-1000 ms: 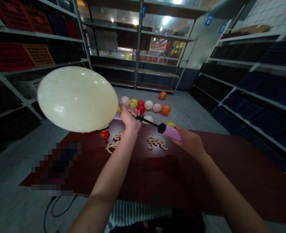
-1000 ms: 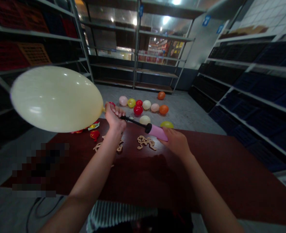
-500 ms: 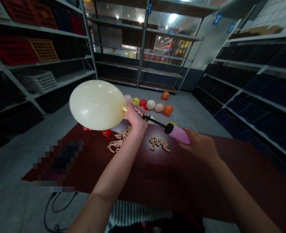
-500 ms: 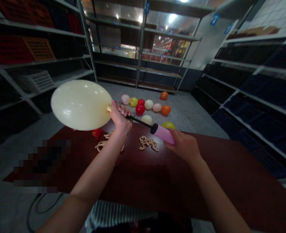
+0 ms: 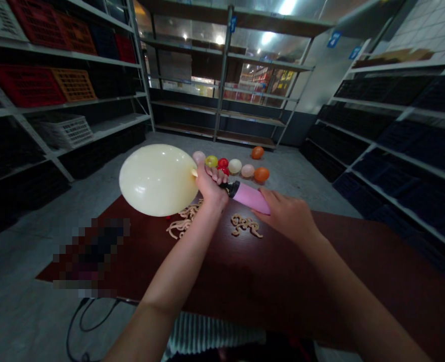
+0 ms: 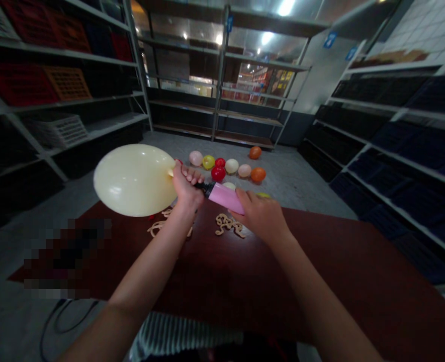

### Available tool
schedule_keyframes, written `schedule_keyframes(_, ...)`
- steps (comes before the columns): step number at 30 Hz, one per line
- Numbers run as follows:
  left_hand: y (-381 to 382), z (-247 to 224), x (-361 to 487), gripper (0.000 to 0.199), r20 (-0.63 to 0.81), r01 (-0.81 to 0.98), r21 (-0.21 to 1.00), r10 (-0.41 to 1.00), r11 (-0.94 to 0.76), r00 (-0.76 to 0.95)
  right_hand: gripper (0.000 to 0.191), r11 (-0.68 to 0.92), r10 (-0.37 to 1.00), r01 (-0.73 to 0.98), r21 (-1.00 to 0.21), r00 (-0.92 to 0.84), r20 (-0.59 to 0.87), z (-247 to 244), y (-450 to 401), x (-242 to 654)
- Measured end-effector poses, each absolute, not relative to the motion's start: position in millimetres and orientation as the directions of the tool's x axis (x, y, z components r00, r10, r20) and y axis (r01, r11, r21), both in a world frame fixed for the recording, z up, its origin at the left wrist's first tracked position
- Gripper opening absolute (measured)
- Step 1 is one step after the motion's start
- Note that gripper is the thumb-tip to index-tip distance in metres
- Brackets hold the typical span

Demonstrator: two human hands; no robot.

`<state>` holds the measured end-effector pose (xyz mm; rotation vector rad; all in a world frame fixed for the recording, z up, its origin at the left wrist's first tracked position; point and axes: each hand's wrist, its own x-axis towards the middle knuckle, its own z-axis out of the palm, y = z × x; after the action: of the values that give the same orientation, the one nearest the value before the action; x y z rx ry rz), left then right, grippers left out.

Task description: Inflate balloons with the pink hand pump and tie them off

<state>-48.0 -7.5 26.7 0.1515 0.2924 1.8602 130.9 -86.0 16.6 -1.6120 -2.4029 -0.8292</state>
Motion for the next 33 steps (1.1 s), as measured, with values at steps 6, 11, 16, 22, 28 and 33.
schedule_keyframes(6, -8.2, 30.9, -57.9, 0.057, 0.011, -0.907, 0.292, 0.949, -0.305, -0.315, 0.049, 0.255, 0.792, 0.908, 0.332, -0.393, 0.467, -2.6, -93.9, 155.7)
schedule_keyframes(11, 1.0, 26.2, -72.4, 0.052, -0.037, -0.912, 0.277, 0.945, -0.303, -0.326, 0.046, 0.236, 0.778, 0.9, 0.366, -0.401, 0.484, -17.1, -97.6, 196.6)
schedule_keyframes(16, 6.3, 21.5, -73.7, 0.055, -0.042, -0.906, 0.288, 0.942, -0.309, -0.334, 0.042, 0.254, 0.704, 0.874, 0.415, -0.461, 0.54, -25.2, -103.6, 229.5)
schedule_keyframes(22, 5.7, 22.7, -68.5, 0.055, -0.009, -0.896, 0.269, 0.93, -0.352, -0.368, 0.041, 0.242, 0.663, 0.875, 0.419, -0.465, 0.587, -16.8, -106.6, 217.8)
schedule_keyframes(28, 1.4, 19.5, -57.1, 0.056, 0.021, -0.904, 0.282, 0.944, -0.322, -0.33, 0.044, 0.258, 0.8, 0.899, 0.353, -0.404, 0.444, 11.9, -90.4, 165.4)
schedule_keyframes(33, -1.4, 20.0, -52.6, 0.057, 0.022, -0.89, 0.287, 0.931, -0.355, -0.365, 0.049, 0.29, 0.84, 0.904, 0.313, -0.397, 0.37, 22.7, -76.5, 121.6)
